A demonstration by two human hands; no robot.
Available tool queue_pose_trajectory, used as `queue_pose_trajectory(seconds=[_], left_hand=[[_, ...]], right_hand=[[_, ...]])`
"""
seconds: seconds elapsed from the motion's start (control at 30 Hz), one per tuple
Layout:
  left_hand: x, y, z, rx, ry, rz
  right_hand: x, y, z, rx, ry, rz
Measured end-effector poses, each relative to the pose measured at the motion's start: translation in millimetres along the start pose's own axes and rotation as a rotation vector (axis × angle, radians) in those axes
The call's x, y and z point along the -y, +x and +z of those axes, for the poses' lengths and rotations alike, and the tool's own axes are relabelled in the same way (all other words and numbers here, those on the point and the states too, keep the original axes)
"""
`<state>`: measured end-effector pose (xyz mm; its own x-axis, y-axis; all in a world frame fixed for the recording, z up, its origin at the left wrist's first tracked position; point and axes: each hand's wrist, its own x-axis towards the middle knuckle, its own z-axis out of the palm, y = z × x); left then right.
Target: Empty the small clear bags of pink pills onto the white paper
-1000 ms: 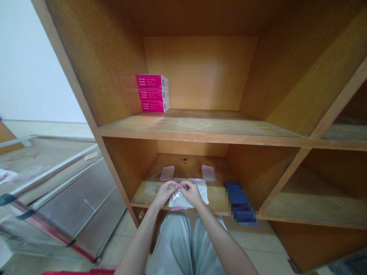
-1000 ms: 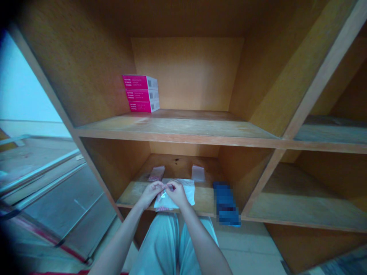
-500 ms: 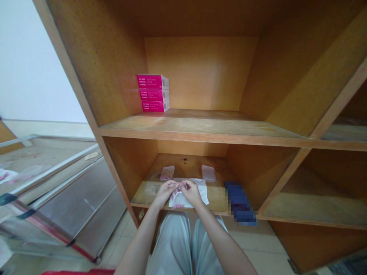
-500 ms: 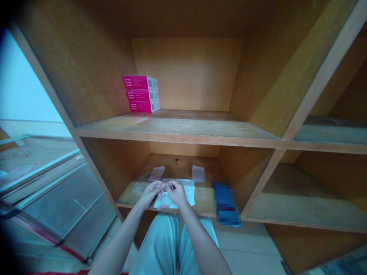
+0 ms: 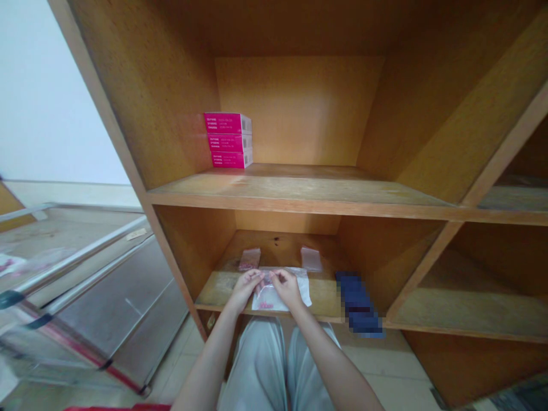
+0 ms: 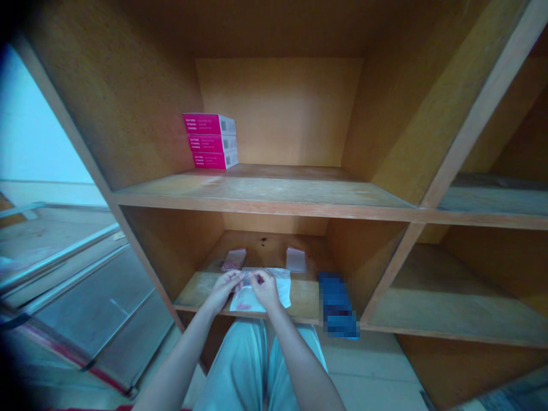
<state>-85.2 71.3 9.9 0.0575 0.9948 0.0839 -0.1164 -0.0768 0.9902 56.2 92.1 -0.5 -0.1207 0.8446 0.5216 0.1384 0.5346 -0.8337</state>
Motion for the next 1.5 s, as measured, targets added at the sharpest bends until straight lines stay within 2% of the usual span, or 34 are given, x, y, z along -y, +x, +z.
queue_pose_trajectory(seconds=[0.4, 0.83, 1.1, 1.5], left_hand=[[7.7, 2.4, -4.5, -0.013, -0.117, -0.028], [4.6, 1.2, -3.6, -0.024, -0.098, -0.020], [2.7, 1.6, -3.0, -0.059, -0.066, -0.010], [2.2, 0.7, -3.4, -0.076, -0.061, 0.014]], right_hand=[[1.6, 0.1, -0.5, -0.032, 0.087, 0.065], [7.5, -0.5, -3.8, 0.007, 0.027, 0.056], [2.4, -2.1, -0.6, 0.035, 0.113, 0.153], [-0.5, -3.6, 0.3, 0.045, 0.162, 0.196]])
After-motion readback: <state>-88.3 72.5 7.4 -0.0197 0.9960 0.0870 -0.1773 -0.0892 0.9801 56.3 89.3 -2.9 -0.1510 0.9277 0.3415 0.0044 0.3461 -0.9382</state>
